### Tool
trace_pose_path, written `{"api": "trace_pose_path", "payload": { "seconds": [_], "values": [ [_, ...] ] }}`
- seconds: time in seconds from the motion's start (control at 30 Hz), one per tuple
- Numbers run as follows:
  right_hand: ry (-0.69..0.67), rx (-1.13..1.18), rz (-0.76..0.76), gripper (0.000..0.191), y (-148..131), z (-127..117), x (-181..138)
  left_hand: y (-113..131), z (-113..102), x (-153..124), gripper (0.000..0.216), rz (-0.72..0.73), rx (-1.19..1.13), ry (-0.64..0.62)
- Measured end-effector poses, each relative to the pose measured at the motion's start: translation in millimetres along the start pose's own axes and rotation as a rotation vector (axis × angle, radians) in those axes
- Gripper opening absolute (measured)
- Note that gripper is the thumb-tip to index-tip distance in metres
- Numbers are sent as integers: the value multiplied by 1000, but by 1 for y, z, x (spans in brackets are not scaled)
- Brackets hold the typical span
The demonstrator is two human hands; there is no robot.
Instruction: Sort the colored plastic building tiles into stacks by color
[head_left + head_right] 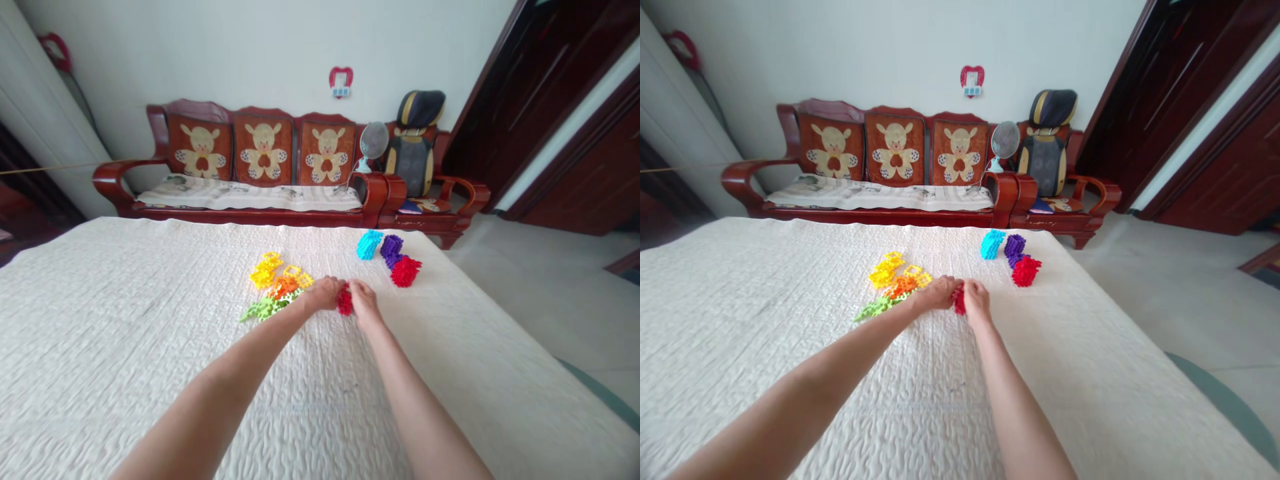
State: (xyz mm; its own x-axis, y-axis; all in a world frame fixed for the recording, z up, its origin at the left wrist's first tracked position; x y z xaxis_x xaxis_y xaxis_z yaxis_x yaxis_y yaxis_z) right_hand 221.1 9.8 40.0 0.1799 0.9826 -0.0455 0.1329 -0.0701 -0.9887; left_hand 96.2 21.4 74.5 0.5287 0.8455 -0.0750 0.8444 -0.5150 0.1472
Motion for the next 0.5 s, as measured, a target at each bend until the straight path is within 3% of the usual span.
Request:
{"api": "trace_pose_path", "payload": {
  "seconds": [0.1,0.17,0.33,0.5],
  "values": [
    [-184,-189,-102,31,-4,44,-31,-38,-8,-32,43,-93,43,12],
    [-243,-243,-140,32,-8,57,-41,-62,-14,-52,47,-147,53,34],
    [-58,-249,-134,37,-13,46,-21,-105,-29,-73,62,-280,26,120],
    [-150,-417,-244,36,-4,57,2,-124,-19,-64,55,-424,-18,161]
  ]
}}
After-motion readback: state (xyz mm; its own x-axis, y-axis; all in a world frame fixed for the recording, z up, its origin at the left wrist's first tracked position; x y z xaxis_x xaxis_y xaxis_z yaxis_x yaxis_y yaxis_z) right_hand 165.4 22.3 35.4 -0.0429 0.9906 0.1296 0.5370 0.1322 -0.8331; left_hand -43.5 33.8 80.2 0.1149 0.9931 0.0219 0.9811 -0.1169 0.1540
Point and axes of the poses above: each hand's wrist, its own x-axis towards the middle knuckle, its own z-axis out of the palm, y = z × x, the point moved 1 cm from there along x, towards the middle knuckle, and after that the axes turned 4 degrees about -y, right-handed, at the moved point
